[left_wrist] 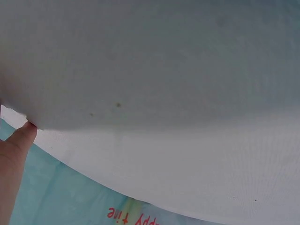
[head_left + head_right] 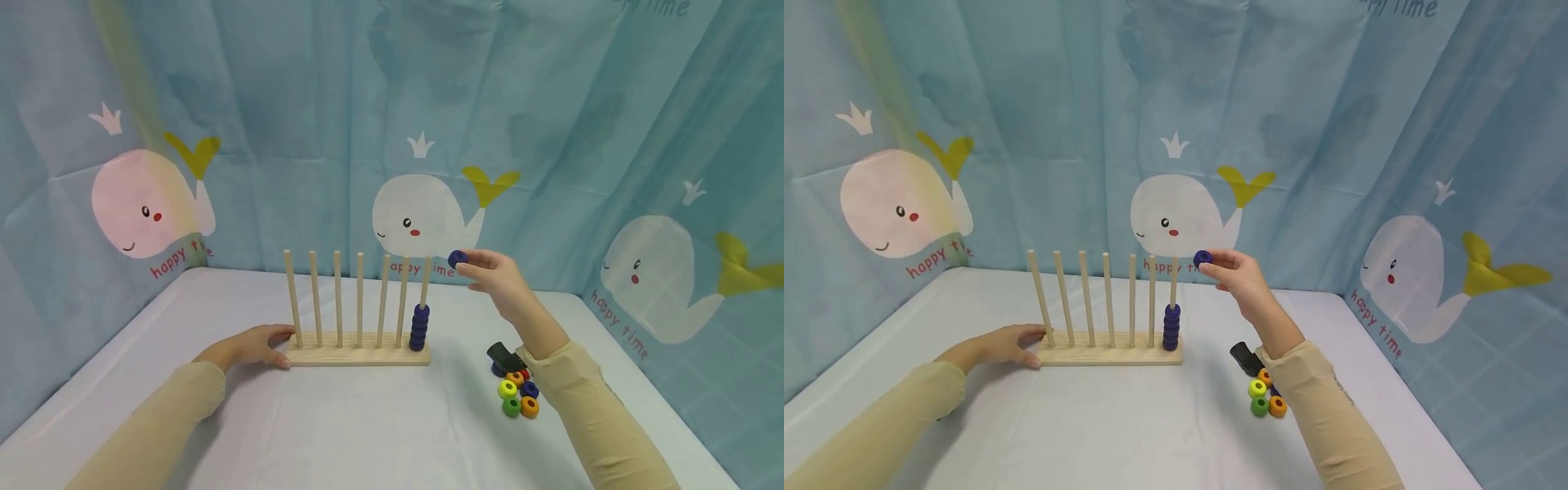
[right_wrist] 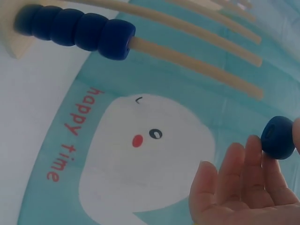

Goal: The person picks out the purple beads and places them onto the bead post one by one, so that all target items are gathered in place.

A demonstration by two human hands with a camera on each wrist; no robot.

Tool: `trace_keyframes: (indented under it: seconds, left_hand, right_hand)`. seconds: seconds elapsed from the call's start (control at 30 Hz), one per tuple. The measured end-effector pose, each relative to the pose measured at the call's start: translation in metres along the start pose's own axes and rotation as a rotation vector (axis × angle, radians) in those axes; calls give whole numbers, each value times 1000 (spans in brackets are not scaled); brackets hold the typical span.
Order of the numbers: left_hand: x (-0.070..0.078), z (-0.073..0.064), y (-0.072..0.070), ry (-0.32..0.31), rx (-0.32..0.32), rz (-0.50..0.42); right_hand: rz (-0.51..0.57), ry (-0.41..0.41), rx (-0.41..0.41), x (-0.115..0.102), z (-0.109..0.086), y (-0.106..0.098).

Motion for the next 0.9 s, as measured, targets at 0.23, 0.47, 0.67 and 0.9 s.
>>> trace_keyframes:
  seconds: [0.23, 0.47, 0.67, 0.9]
  left_hand:
    - [1, -1, 1, -6, -1, -5]
    - [0, 1, 1, -5, -3, 6]
    - [-1, 1, 1, -19, -3, 5]
    - [1, 1, 0, -24, -11, 4]
  right_hand:
    - [7, -11, 2, -2, 1, 7]
    - [8, -9, -5, -4, 5, 13]
    - [3, 4, 0, -8, 7, 21]
    - [-5, 1, 5, -10, 9, 25]
Point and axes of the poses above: each hand's wrist, its own z-axis towards the middle knuckle, its own y-axis out of the palm, x = y × z, the point moved 4 cm from there along z, towards the middle knuckle, and after that the axes turned 14 degrees about x, right-handed, at the moved point
